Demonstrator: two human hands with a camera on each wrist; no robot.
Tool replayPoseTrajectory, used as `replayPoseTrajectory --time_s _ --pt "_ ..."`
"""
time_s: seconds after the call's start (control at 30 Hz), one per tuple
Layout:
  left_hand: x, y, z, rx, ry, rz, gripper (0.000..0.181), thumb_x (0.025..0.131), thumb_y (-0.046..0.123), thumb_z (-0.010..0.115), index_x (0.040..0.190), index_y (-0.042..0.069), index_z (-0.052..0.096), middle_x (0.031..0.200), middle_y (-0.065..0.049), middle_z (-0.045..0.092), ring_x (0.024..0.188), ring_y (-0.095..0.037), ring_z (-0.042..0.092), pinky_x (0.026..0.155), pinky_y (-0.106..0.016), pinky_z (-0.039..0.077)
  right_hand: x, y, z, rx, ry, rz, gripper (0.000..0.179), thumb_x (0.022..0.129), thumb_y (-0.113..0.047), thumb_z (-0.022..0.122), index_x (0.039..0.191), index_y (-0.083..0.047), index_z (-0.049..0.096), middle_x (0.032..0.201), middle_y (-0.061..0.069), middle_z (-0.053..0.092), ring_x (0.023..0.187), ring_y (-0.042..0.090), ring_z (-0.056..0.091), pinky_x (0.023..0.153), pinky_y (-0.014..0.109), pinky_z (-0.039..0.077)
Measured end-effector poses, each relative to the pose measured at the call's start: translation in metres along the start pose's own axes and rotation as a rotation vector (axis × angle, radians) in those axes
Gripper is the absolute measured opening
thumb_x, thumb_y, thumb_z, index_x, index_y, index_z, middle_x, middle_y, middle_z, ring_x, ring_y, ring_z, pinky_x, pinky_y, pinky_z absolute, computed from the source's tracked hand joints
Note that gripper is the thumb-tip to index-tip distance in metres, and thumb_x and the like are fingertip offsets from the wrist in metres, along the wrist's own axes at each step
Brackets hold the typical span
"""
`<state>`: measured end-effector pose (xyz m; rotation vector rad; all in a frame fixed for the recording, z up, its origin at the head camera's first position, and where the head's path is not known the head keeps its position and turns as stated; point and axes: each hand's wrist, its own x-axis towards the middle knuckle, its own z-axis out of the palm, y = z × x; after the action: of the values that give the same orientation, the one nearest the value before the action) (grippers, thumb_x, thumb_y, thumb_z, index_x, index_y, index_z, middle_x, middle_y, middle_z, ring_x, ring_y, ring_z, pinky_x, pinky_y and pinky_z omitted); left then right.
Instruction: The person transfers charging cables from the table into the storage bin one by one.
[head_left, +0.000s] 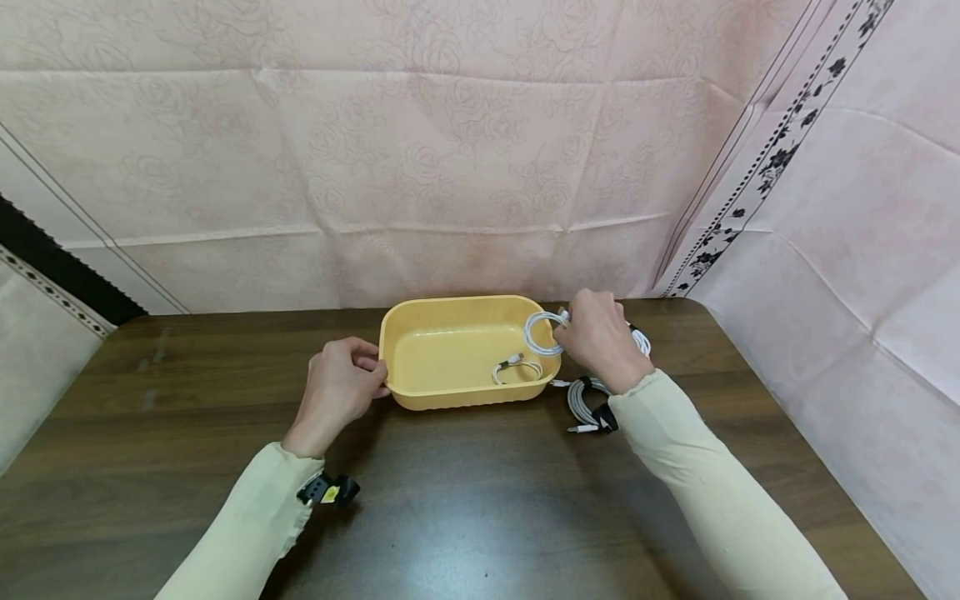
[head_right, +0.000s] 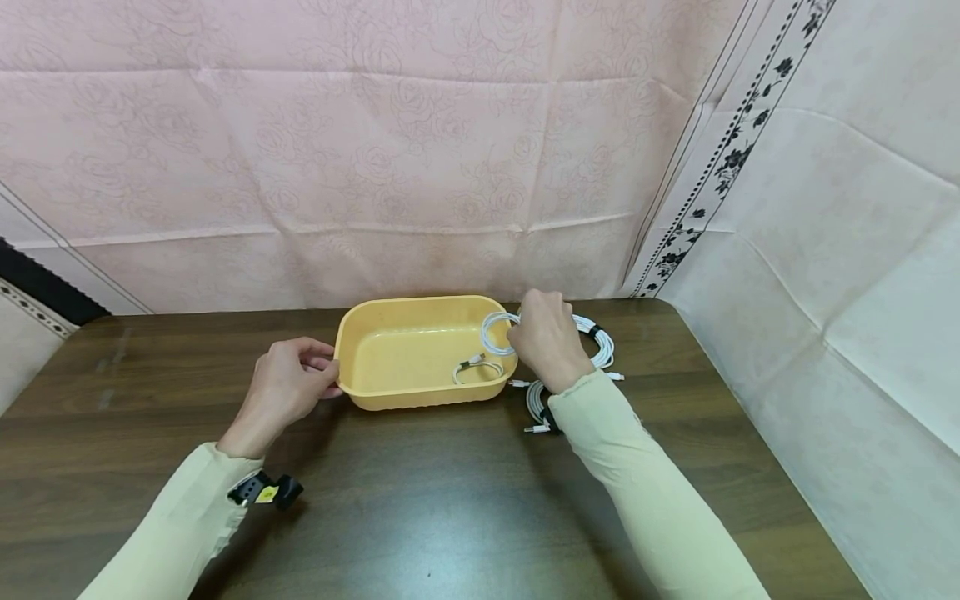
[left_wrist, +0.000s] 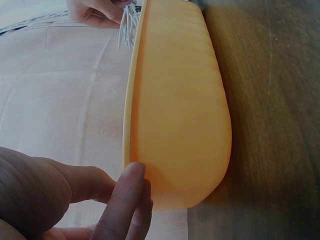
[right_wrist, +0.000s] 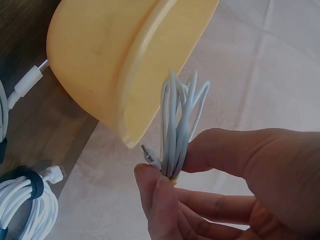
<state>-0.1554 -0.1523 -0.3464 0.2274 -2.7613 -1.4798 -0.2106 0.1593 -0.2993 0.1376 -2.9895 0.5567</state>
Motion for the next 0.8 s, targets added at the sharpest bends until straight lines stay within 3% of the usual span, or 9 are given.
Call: replayPoseTrajectory --time_s 0.8 --pt "0.0001 0.0001 0.0006 -0.004 0.003 0.003 0.032 0.094 0.009 0.060 0.121 -0.007 0.064 0.099 -0.020 0.073 0.065 -0.009 0.072 0.058 -0.023 0.061 0.0087 -0.0068 0.0071 -0.015 0.031 -0.063 0.041 0.079 -0.003 0.064 0.052 -0.016 0.036 0.057 -0.005 0.029 0.054 0.016 0.036 0.047 0.029 0.035"
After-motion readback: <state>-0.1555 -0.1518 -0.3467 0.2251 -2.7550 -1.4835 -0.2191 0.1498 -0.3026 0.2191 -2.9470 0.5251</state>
